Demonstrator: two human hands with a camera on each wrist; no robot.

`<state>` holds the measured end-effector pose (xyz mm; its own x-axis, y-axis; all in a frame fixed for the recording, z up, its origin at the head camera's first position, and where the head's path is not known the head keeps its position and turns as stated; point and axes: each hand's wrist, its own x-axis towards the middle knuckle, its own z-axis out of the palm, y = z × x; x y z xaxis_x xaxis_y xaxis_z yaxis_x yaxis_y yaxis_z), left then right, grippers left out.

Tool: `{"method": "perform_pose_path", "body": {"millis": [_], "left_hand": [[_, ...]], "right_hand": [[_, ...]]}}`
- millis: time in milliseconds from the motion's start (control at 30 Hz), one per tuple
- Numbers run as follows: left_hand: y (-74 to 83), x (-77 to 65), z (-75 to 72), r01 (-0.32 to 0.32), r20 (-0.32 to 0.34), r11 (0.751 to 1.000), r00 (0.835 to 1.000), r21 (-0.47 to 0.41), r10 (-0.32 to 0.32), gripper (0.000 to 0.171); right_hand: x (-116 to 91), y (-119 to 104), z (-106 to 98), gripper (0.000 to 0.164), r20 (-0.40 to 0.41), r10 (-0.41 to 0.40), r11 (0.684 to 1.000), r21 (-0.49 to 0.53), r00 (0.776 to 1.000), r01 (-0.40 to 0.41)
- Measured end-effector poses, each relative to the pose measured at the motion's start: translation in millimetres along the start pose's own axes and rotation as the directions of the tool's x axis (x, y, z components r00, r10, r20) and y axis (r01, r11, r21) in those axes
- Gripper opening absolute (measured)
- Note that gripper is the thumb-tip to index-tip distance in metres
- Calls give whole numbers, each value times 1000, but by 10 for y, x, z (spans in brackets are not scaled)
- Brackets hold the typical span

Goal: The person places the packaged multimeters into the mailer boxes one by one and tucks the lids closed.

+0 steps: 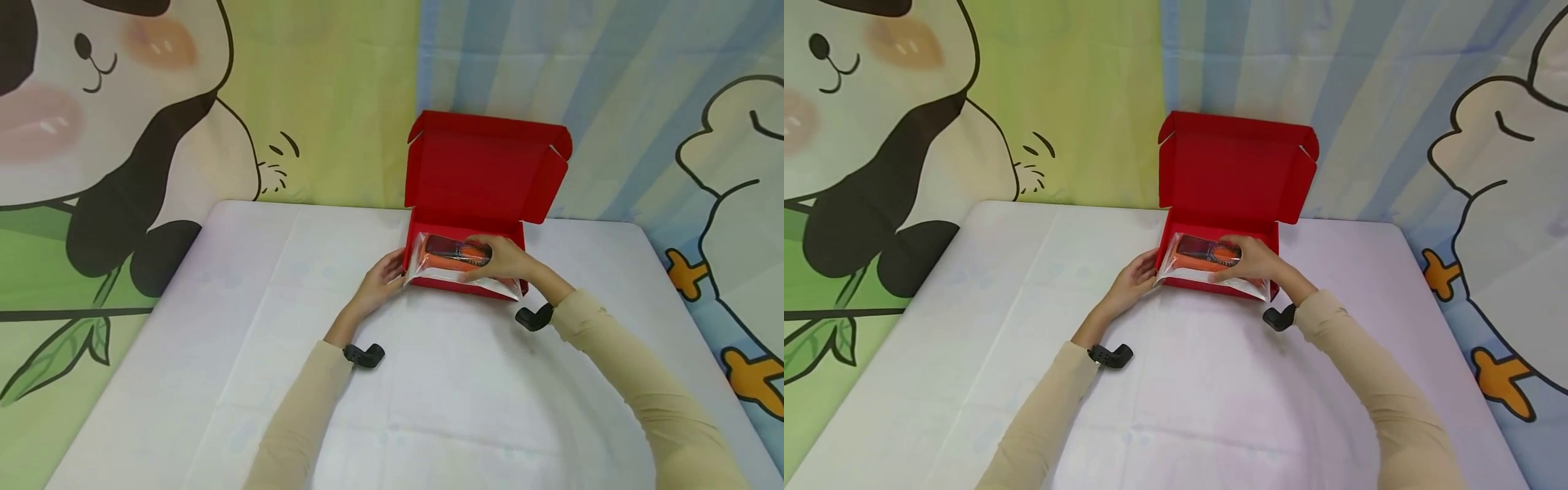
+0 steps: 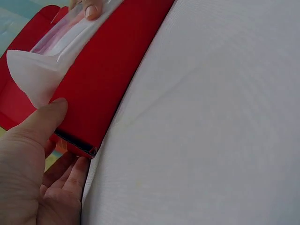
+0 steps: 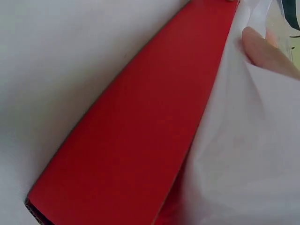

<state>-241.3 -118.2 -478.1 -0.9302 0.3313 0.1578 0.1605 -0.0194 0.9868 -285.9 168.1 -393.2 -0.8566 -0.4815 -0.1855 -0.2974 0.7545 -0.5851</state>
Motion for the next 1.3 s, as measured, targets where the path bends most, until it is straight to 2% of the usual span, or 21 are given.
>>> {"method": "perform_pose_path", "body": {"millis": [100,467,600,833,1100,1300], "left_hand": [[100,-21,21,1,17,1000,1000,13,-2,64],[129,-14,52,11,24,1000,1000,25,-12,66],[135,-16,50,23,19,999,1000,50,-24,66],[-142,55,3,54,-26,997,998,60,-52,67],[-151,81,-12,43,-49,994,998,99,-38,65],[-189,33,-16,42,-32,991,999,128,-38,67]], "right_hand": [[46,46,-9,91,14,15,1000,-9,1000,-15],[165,189,-21,84,7,-35,999,-7,999,35],[199,219,-29,83,0,-16,1000,-15,1000,16],[276,252,-15,86,7,11,1000,1,1000,-11],[360,275,-60,87,-35,2,1000,2,999,-1],[369,352,47,89,-87,-23,999,-29,996,20]]}}
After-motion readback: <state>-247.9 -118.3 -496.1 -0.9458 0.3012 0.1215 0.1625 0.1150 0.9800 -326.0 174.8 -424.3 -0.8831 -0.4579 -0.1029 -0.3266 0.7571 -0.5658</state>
